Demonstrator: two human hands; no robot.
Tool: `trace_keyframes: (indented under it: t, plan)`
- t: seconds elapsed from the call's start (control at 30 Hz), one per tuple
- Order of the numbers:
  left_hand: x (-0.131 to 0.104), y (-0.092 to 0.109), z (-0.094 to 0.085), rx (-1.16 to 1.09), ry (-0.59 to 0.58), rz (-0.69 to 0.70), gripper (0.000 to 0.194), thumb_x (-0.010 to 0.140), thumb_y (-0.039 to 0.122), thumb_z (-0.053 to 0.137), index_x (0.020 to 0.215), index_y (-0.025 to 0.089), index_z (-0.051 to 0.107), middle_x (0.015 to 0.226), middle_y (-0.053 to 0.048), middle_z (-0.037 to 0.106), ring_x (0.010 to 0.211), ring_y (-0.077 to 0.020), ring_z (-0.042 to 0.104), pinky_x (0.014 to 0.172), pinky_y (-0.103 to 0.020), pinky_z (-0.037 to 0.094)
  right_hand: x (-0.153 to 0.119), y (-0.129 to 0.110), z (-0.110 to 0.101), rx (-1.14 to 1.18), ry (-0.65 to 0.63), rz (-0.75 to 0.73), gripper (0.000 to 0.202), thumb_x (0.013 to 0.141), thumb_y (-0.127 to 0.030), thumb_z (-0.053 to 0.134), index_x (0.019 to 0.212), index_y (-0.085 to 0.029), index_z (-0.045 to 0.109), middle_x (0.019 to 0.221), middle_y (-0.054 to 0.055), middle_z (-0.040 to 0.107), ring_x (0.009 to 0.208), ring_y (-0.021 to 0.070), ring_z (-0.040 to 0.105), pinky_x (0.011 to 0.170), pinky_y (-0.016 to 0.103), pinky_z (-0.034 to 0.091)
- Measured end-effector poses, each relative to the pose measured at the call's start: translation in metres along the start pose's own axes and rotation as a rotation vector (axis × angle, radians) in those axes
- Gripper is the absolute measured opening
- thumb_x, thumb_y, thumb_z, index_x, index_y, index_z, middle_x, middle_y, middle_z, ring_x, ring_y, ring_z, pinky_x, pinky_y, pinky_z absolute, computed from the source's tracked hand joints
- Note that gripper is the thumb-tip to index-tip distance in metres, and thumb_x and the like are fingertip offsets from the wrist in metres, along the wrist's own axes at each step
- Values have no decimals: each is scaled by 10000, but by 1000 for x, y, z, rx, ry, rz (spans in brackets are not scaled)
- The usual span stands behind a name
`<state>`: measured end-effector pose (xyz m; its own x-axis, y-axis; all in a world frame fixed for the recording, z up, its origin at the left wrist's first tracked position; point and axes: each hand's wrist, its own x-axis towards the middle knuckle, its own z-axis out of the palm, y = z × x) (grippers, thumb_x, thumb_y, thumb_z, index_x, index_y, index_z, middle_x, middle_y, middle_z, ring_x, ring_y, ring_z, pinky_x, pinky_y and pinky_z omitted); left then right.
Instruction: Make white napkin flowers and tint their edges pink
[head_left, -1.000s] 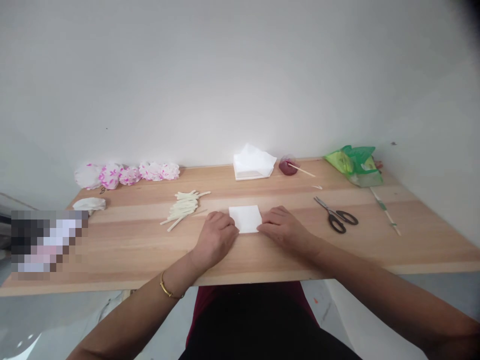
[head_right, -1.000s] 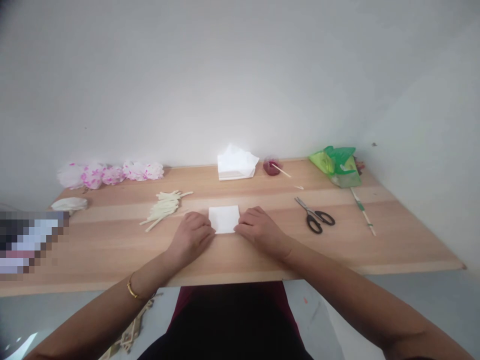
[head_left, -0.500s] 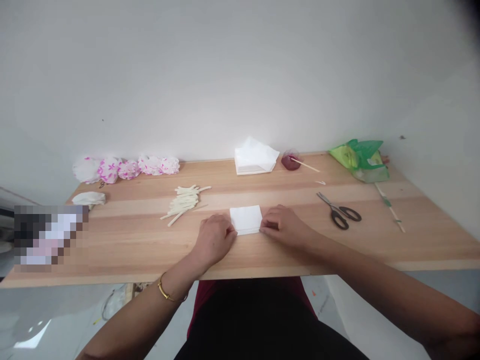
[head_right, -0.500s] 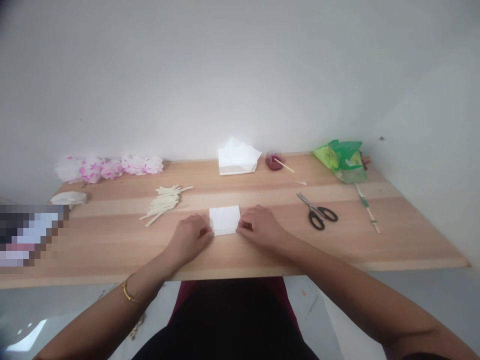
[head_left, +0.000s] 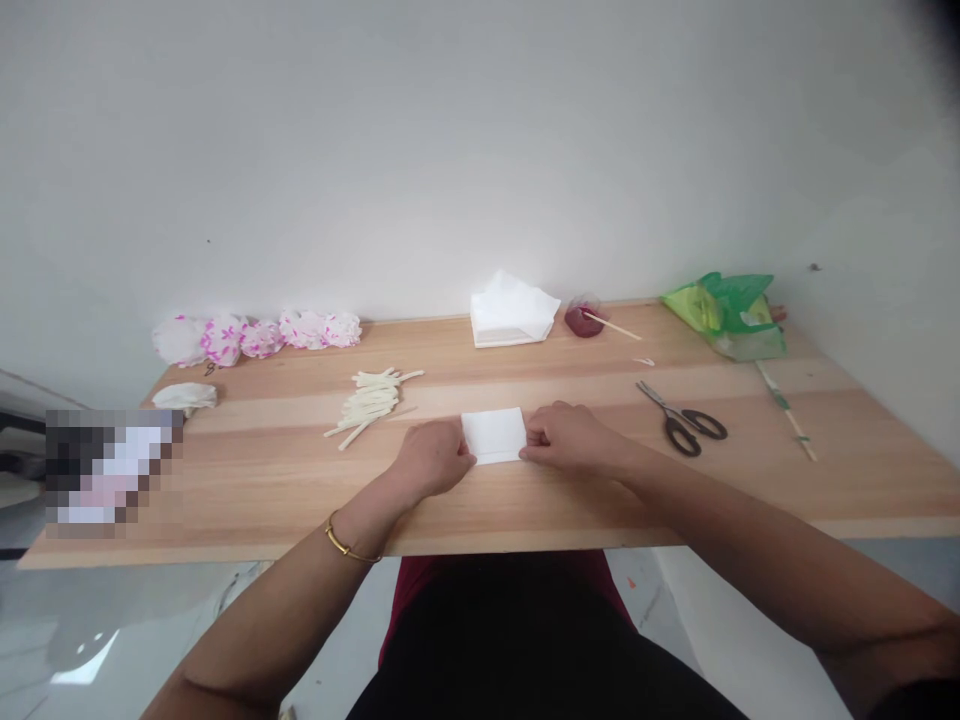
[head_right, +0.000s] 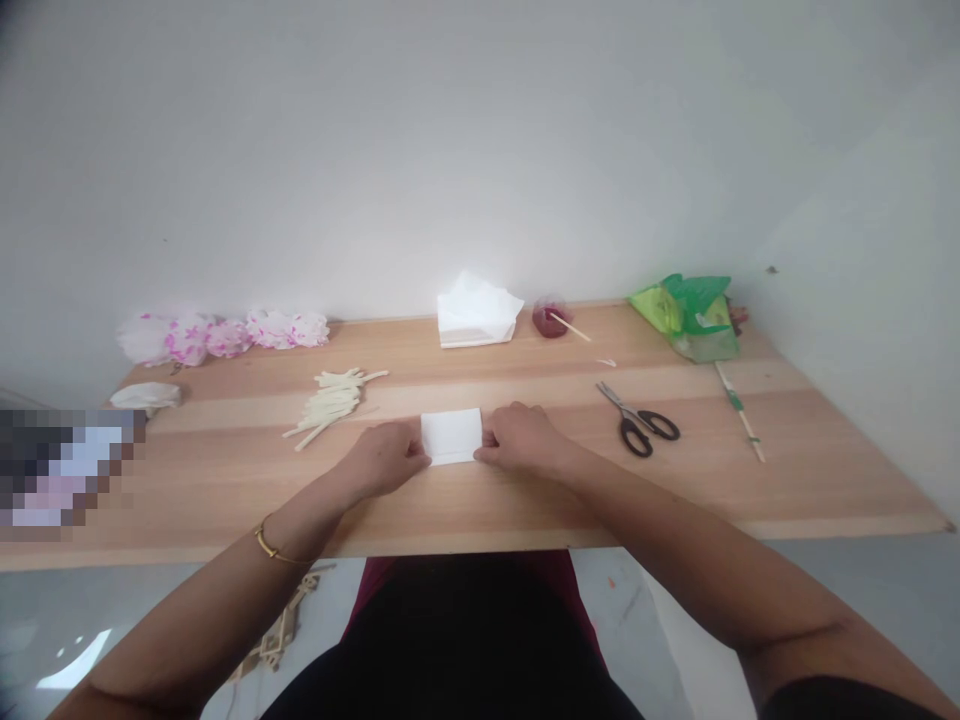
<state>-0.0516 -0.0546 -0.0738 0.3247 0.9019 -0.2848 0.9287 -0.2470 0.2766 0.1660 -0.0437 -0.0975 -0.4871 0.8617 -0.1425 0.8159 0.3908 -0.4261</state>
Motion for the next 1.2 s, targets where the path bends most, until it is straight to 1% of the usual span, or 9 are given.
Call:
trace_keyframes:
  t: [0.2, 0.3, 0.43, 0.53, 0.63, 0.77, 0.9, 1.03, 1.2]
  plan:
    - [3, -1, -2, -17, 6, -15, 78, 672, 228, 603, 601, 196, 604, 612, -27, 642, 575, -183, 575, 572, -283, 403, -1, -2, 1, 60, 51, 61, 162, 684, -284, 677, 727, -213, 538, 714, 1, 635, 690, 180, 551, 578, 270, 311]
    - [-1, -2, 4, -28, 64, 13, 25, 689, 195, 595, 709, 196, 609, 737, -37, 648, 704, -207, 583, 645, -314, 422, -9, -8, 7, 92, 114, 90, 201, 709, -242, 646, 861, -209, 519, 830, 14, 624, 751, 179, 555, 666, 286, 352]
    - [-10, -4, 23, -118, 228, 176, 256, 723, 75, 531, 869, 238, 663, 878, -32, 629, 896, -212, 546, 793, -360, 409, -19, -14, 14, 135, 181, 1, 148, 781, -151, 556, 903, -231, 581, 914, 13, 606, 883, 185, 555, 807, 349, 314]
    - [-16, -5, 34, -169, 318, 292, 356, 749, 28, 485, 897, 266, 704, 877, -38, 635, 924, -217, 524, 800, -379, 387, -20, -14, 16, 108, 167, -68, 194, 815, -114, 522, 835, -252, 658, 889, 10, 618, 908, 186, 556, 801, 351, 282]
    - [-19, -7, 39, -152, 354, 331, 394, 747, 17, 488, 949, 269, 715, 865, -48, 646, 907, -221, 513, 774, -378, 373, -19, -13, 14, 104, 149, -87, 226, 828, -112, 520, 819, -267, 685, 866, 4, 643, 896, 185, 562, 799, 352, 271]
    - [-19, -12, 41, -65, 380, 395, 420, 757, 29, 513, 1017, 302, 698, 866, -38, 649, 865, -214, 491, 760, -381, 343, -17, -11, 13, 109, 137, -104, 222, 837, -122, 516, 808, -265, 683, 849, -13, 663, 891, 180, 570, 780, 342, 271]
    - [-19, -18, 45, 48, 405, 497, 328, 816, 103, 541, 1037, 302, 679, 876, -39, 636, 852, -204, 468, 797, -404, 321, -19, -9, 14, 117, 163, -134, 223, 861, -137, 510, 813, -262, 687, 871, -13, 671, 895, 179, 578, 781, 349, 270]
    - [-25, -17, 45, 146, 402, 552, 282, 901, 182, 467, 1126, 258, 619, 996, -56, 621, 927, -217, 455, 860, -424, 322, -25, -9, 19, 131, 208, -147, 229, 907, -170, 491, 850, -277, 686, 890, -6, 670, 898, 183, 579, 810, 372, 268]
    - [-30, -12, 43, 143, 355, 600, 292, 927, 156, 395, 1158, 176, 573, 1127, -70, 615, 1016, -231, 440, 934, -435, 322, -31, -9, 31, 106, 313, -156, 206, 930, -203, 487, 948, -272, 680, 939, 31, 673, 918, 190, 577, 852, 393, 269]
